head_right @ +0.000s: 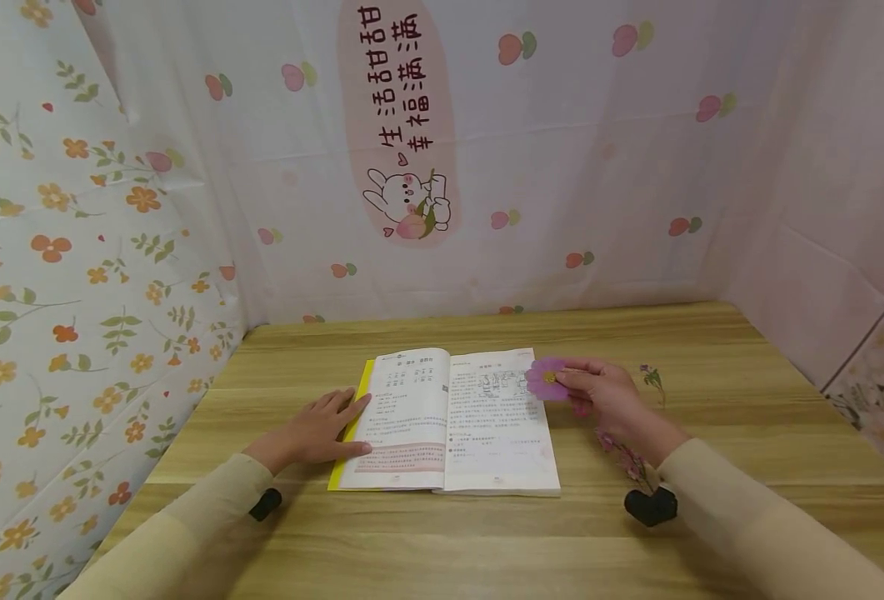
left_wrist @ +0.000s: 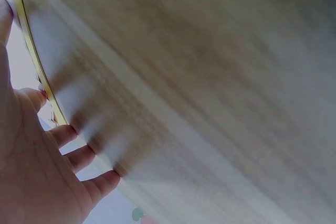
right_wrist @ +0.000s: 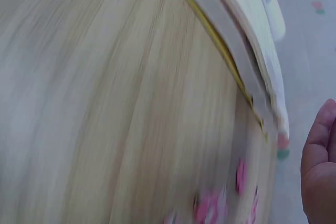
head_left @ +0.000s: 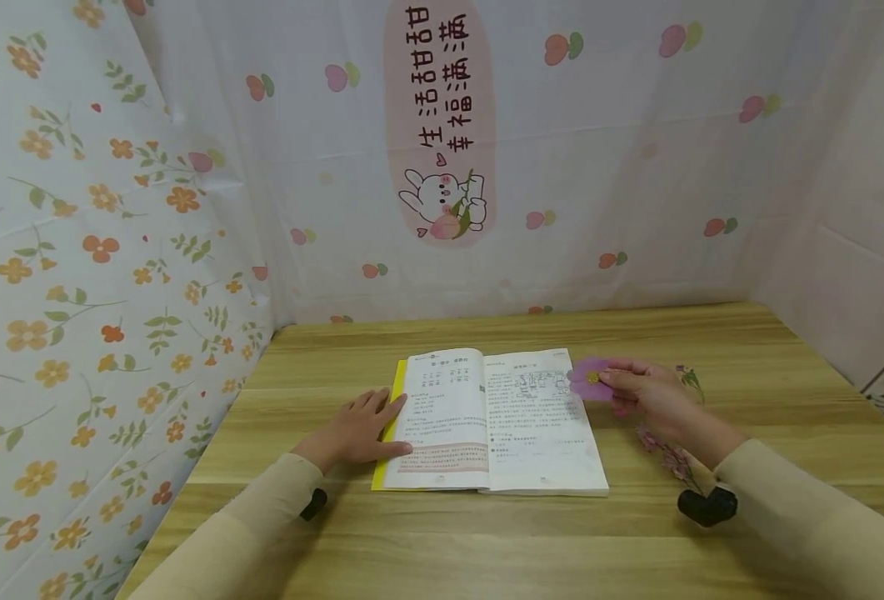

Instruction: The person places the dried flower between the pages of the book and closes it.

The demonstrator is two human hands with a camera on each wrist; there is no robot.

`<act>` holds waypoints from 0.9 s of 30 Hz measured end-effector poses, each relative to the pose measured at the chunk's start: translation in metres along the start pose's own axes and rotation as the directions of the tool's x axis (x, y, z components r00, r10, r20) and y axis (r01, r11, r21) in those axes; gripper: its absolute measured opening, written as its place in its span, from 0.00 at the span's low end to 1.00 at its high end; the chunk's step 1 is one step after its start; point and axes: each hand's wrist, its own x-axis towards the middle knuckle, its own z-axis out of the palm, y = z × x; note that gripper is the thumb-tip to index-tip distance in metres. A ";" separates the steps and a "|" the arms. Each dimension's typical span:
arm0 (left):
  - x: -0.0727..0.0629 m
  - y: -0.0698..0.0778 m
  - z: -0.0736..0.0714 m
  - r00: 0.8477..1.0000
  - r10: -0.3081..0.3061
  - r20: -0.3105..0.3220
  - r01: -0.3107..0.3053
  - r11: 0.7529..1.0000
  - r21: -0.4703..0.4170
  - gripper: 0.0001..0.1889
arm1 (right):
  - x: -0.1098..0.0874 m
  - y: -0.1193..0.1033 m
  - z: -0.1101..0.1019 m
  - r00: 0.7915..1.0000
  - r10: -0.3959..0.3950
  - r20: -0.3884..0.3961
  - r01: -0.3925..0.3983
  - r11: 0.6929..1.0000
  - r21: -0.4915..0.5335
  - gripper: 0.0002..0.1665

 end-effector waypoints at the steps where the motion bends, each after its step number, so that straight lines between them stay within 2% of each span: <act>1: 0.000 0.000 0.000 1.000 -0.001 0.004 0.001 1.000 0.004 0.48 | 0.003 0.001 0.006 1.000 0.009 0.003 -0.009 1.000 -0.002 0.08; 6: 0.000 -0.001 0.000 1.000 0.000 0.012 0.000 1.000 -0.009 0.48 | 0.015 0.006 0.032 0.999 0.034 0.020 -0.035 0.999 0.013 0.11; 11: 0.001 0.000 0.001 1.000 -0.010 0.024 0.010 1.000 0.009 0.49 | 0.024 0.013 0.051 0.998 0.052 0.037 -0.051 0.999 -0.016 0.09; 20: 0.001 0.002 0.000 1.000 -0.013 0.021 0.013 1.000 0.004 0.49 | 0.038 0.023 0.078 0.998 0.063 0.008 -0.062 0.990 -0.130 0.15; 27: 0.001 -0.002 0.003 1.000 -0.003 0.006 0.003 1.000 0.002 0.49 | 0.043 0.027 0.094 0.998 0.066 -0.008 -0.066 0.964 -0.257 0.16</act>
